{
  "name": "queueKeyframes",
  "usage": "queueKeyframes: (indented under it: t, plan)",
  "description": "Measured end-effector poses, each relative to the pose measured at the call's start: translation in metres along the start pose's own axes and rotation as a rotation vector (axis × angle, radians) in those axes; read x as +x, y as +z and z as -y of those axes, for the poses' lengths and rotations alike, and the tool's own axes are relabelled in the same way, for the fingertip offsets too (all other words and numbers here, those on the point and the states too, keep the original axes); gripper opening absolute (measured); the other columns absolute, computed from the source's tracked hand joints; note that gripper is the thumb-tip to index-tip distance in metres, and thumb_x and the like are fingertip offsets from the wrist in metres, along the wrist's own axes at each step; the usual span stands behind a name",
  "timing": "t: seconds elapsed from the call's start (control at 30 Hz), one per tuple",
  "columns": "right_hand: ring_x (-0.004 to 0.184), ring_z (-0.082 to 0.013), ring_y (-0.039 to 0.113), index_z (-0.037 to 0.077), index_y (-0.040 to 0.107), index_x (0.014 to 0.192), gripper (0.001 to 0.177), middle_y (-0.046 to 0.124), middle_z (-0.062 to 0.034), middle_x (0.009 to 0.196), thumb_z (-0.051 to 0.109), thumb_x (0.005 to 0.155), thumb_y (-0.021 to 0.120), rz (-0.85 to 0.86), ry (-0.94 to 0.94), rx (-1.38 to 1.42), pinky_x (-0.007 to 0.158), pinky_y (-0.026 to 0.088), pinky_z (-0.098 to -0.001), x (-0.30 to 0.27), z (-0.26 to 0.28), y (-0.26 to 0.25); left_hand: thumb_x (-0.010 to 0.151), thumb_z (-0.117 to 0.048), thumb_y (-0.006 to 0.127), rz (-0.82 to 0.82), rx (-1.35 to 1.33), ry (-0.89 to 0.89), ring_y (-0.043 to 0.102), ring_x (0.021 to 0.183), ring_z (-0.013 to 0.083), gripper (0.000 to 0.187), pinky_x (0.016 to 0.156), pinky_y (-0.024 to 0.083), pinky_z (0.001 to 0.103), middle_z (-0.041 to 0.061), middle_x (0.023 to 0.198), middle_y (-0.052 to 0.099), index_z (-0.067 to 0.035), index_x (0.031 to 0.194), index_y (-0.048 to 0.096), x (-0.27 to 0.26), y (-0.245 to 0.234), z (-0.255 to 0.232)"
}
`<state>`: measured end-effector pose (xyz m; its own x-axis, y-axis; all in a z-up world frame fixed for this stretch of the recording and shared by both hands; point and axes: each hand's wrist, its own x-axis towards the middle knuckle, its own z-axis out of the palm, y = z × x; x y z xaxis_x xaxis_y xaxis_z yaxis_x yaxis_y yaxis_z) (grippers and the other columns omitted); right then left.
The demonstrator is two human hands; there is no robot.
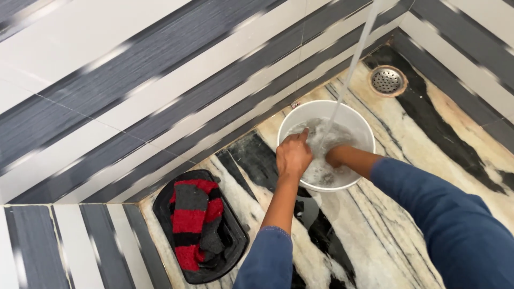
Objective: The person washes a blue and white striped cloth and a red and black striped mat in a bucket under a running tap, wrings them out, and hangs them back onto the tap to dry.
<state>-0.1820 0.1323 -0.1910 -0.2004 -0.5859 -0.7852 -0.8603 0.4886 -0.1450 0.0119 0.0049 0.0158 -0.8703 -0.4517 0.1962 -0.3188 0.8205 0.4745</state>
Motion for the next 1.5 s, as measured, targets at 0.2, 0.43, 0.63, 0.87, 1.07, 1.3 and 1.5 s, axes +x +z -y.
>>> queueKeyframes:
  t: [0.2,0.43,0.63,0.87,1.07,1.3,1.5]
  plan:
    - [0.089,-0.0324,0.073,0.017,0.074,0.114,0.038,0.075,-0.0166,0.103,0.009,0.078,0.067,-0.006,0.048,-0.014,0.079,0.058,-0.0443,0.022,0.01,-0.023,0.084,-0.01,0.062,0.036,0.001,-0.004,0.07,0.096,0.0294,0.046,0.083,0.057,0.043,0.012,0.102,0.075,-0.013,0.129,0.071,0.0,-0.004,-0.002]
    - [0.09,-0.0338,0.073,0.013,0.075,0.107,0.029,0.075,-0.0178,0.102,0.013,0.079,0.068,-0.043,0.122,-0.027,0.08,0.058,-0.0446,0.014,0.005,-0.018,0.085,-0.009,0.062,0.009,0.009,-0.009,0.07,0.094,0.0305,0.044,0.081,0.057,0.044,0.014,0.101,0.074,-0.013,0.128,0.072,0.003,0.004,0.003]
    - [0.092,-0.035,0.073,0.01,0.076,0.101,0.023,0.075,-0.0188,0.101,0.016,0.08,0.069,-0.206,0.098,0.037,0.081,0.058,-0.0448,0.0,0.021,-0.019,0.084,-0.01,0.064,0.002,0.047,0.01,0.07,0.095,0.0309,0.045,0.082,0.057,0.043,0.014,0.101,0.074,-0.013,0.129,0.07,0.011,0.023,0.013]
    - [0.081,-0.0365,0.071,0.007,0.078,0.086,0.02,0.075,-0.0187,0.086,0.022,0.073,0.076,-0.778,-0.241,0.145,0.076,0.055,-0.0462,-0.148,0.057,-0.063,0.082,-0.01,0.068,0.095,0.168,0.109,0.069,0.102,0.027,0.051,0.091,0.055,0.04,0.007,0.105,0.075,-0.022,0.132,0.068,0.016,0.016,0.008]
    - [0.073,-0.0274,0.074,0.003,0.08,0.098,0.018,0.078,-0.0166,0.09,0.007,0.082,0.071,-1.085,-0.131,0.138,0.07,0.058,-0.0396,-0.339,0.058,-0.15,0.078,-0.045,0.08,0.198,0.167,0.221,0.065,0.113,0.0256,0.074,0.094,0.053,0.04,0.003,0.119,0.071,-0.029,0.145,0.053,0.01,-0.01,-0.005]
    - [0.093,-0.0295,0.074,0.007,0.076,0.105,0.026,0.077,-0.0151,0.113,-0.001,0.085,0.062,-1.107,-0.219,0.294,0.085,0.059,-0.0397,-0.317,0.077,-0.156,0.071,-0.054,0.083,0.265,0.144,0.157,0.063,0.117,0.0257,0.092,0.098,0.051,0.04,0.004,0.127,0.068,-0.028,0.152,0.049,0.013,-0.007,-0.002]
    - [0.107,-0.0348,0.068,0.016,0.075,0.117,0.038,0.071,-0.0147,0.12,0.029,0.081,0.071,-0.497,-0.263,0.15,0.095,0.052,-0.0445,-0.121,0.046,-0.086,0.072,-0.057,0.084,0.363,0.394,0.136,0.06,0.127,0.0258,0.087,0.104,0.049,0.04,0.009,0.13,0.068,-0.003,0.137,0.059,0.013,0.014,0.004]
